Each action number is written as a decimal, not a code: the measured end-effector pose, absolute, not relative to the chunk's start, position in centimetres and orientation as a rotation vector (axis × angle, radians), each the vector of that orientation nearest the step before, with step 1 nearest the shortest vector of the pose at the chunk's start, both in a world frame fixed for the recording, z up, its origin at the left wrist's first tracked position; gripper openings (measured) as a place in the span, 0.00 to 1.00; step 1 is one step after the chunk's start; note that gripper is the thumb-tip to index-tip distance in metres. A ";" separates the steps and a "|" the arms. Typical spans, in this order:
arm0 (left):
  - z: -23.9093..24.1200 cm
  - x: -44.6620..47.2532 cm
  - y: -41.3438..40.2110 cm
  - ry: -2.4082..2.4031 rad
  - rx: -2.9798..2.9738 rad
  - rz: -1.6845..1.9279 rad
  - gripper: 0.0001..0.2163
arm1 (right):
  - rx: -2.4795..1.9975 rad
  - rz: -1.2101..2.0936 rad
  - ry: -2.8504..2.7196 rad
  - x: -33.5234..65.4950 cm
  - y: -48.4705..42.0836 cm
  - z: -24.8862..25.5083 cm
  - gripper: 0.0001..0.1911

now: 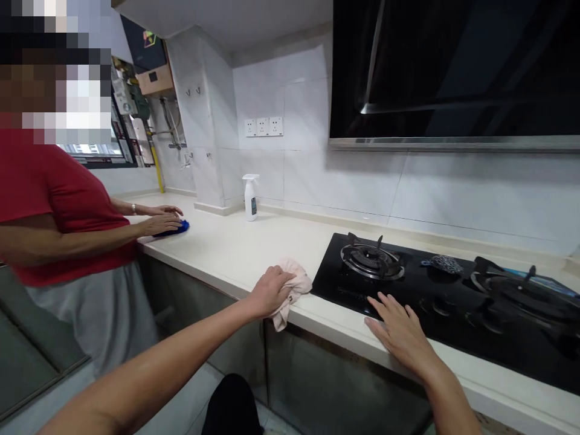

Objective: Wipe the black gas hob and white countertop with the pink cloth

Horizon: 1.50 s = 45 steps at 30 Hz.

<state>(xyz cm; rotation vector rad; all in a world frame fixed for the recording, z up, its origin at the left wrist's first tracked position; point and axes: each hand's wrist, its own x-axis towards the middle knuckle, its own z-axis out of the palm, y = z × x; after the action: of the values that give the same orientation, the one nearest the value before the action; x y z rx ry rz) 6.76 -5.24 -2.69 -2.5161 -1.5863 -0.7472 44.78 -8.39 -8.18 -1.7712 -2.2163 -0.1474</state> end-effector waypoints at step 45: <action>-0.4 -2.6 -4.2 -2.291 -1.832 -0.560 0.31 | -1.796 -0.097 -2.218 44.5 -8.8 -6.7 0.33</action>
<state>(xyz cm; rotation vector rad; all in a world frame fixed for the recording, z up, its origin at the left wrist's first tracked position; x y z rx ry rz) -2.62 -4.21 -0.36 -1.8322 -2.2910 -0.5599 44.50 -8.83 -6.69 -1.7957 -2.2176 -0.0974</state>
